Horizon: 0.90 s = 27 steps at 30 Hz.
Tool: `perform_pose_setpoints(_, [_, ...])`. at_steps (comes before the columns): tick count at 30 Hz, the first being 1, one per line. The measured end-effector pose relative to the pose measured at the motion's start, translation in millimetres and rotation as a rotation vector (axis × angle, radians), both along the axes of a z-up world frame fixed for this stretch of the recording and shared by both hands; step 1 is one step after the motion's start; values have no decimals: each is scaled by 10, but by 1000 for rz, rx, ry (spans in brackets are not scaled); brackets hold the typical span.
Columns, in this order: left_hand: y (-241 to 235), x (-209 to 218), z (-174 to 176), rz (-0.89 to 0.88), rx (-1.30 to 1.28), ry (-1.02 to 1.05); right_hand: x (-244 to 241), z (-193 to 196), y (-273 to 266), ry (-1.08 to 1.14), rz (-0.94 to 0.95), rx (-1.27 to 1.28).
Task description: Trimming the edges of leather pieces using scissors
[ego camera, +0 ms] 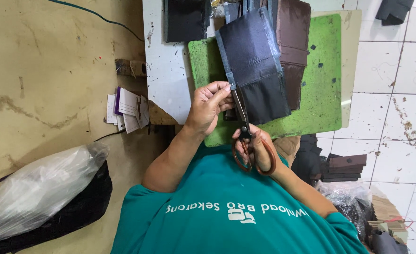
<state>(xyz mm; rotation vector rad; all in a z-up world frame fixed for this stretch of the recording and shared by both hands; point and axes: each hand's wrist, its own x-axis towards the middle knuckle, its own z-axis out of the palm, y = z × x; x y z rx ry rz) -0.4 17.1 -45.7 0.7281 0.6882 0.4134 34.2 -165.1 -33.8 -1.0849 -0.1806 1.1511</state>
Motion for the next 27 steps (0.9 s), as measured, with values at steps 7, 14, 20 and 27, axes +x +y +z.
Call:
perform_pose_setpoints(7, [-20, 6, 61, -1, -16, -31, -10, 0, 28, 4, -20, -31])
perform_pose_setpoints(14, [-25, 11, 44, 23, -38, -42, 1, 89, 78, 9, -29, 5])
perform_pose_setpoints(20, [-30, 26, 95, 32, -29, -61, 63, -86, 10, 30, -7, 62])
perform_pose_setpoints(27, [-52, 52, 312, 41, 22, -37, 111, -289, -59, 33, 27, 131])
